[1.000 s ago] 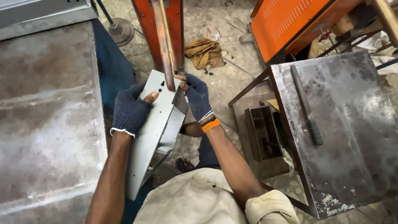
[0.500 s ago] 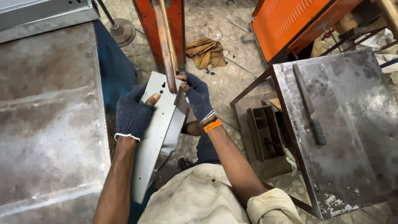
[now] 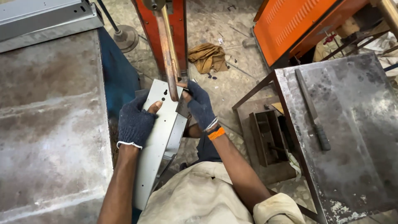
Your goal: The user is assembling and spot-welding grey metal components in an industrial setting.
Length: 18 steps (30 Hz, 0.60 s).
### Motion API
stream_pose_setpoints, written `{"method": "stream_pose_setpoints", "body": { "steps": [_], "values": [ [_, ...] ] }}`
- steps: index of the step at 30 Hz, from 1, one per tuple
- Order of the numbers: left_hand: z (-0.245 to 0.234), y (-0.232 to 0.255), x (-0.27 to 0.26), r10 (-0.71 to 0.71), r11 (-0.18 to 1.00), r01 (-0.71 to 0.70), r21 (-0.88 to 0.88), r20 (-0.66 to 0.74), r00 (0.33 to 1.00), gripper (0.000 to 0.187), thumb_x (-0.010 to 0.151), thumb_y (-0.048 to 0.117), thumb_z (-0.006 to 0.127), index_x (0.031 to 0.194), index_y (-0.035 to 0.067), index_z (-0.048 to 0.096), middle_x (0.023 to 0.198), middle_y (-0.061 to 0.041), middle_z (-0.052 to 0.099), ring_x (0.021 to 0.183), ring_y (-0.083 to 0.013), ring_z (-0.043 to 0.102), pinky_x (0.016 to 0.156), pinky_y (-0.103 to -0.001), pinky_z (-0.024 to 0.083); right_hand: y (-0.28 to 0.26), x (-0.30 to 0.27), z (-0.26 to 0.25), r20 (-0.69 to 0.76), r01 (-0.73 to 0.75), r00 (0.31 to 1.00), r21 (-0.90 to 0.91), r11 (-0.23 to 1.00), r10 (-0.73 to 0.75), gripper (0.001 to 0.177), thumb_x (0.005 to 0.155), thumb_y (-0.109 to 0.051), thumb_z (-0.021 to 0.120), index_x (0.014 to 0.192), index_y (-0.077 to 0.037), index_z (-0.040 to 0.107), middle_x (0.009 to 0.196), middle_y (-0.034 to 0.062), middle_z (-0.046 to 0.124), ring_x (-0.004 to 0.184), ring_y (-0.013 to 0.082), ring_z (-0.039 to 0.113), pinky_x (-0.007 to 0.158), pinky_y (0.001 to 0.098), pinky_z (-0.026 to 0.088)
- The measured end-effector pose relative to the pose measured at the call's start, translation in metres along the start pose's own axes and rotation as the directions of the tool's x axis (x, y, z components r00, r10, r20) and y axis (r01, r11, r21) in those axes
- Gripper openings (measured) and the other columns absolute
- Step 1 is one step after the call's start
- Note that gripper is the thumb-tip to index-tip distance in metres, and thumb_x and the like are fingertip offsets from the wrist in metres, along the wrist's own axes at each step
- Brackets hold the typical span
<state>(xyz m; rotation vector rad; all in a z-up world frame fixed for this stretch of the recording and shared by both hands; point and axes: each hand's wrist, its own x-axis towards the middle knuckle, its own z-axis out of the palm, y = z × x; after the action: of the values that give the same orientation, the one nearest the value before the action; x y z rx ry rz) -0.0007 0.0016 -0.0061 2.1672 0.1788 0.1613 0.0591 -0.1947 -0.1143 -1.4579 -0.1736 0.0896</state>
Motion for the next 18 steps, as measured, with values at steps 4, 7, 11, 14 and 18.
{"method": "stream_pose_setpoints", "body": {
  "steps": [4,7,11,14,18],
  "values": [
    [0.002,-0.008,0.002,0.069,0.997,-0.068,0.035,-0.02,0.997,0.052,0.087,0.038,0.078,0.123,0.001,0.072,0.103,-0.02,0.077,0.092,-0.0251,0.076,0.081,-0.04,0.058,-0.049,-0.019,0.004,0.137,0.289,0.953,-0.161,0.944,-0.269,0.056,0.087,-0.002,0.065,0.142,-0.005,0.055,0.13,0.009,0.063,0.124,0.0196,0.061,0.108,0.0342,0.046],
    [0.002,-0.007,0.002,0.06,0.998,-0.06,0.012,-0.012,0.998,0.053,0.087,0.037,0.078,0.124,0.0,0.071,0.102,-0.02,0.077,0.09,-0.0239,0.076,0.079,-0.039,0.058,-0.06,-0.024,0.011,0.138,0.312,0.949,-0.291,0.904,-0.283,0.072,0.078,-0.009,0.077,0.144,-0.005,0.05,0.125,0.0139,0.064,0.119,0.0243,0.062,0.105,0.0368,0.048],
    [0.0,-0.001,0.002,0.008,1.0,-0.008,-0.027,0.011,1.0,0.049,0.087,0.035,0.077,0.123,0.001,0.072,0.098,-0.018,0.078,0.08,-0.0215,0.076,0.072,-0.036,0.059,-0.028,-0.021,0.021,0.047,0.33,0.94,-0.362,0.872,-0.337,0.063,0.088,-0.019,0.08,0.144,-0.006,0.053,0.126,0.0144,0.065,0.119,0.0247,0.065,0.104,0.0355,0.05],
    [0.0,0.0,0.003,0.004,0.999,-0.004,-0.039,0.02,1.0,0.047,0.088,0.032,0.077,0.123,0.001,0.072,0.096,-0.017,0.079,0.076,-0.0197,0.075,0.069,-0.034,0.059,-0.024,-0.017,0.021,-0.031,0.311,0.933,-0.429,0.848,-0.358,0.056,0.091,-0.022,0.078,0.14,-0.007,0.057,0.121,0.0138,0.068,0.113,0.0244,0.07,0.1,0.0351,0.054],
    [0.0,-0.008,0.005,0.03,0.996,-0.027,-0.083,0.026,0.999,0.047,0.088,0.029,0.078,0.123,-0.001,0.071,0.097,-0.015,0.078,0.077,-0.0166,0.073,0.067,-0.033,0.058,-0.021,-0.012,0.021,-0.024,0.261,0.954,-0.43,0.864,-0.3,0.061,0.084,-0.025,0.084,0.135,-0.004,0.059,0.115,0.0144,0.07,0.107,0.0265,0.07,0.097,0.0371,0.053]
  ]
}}
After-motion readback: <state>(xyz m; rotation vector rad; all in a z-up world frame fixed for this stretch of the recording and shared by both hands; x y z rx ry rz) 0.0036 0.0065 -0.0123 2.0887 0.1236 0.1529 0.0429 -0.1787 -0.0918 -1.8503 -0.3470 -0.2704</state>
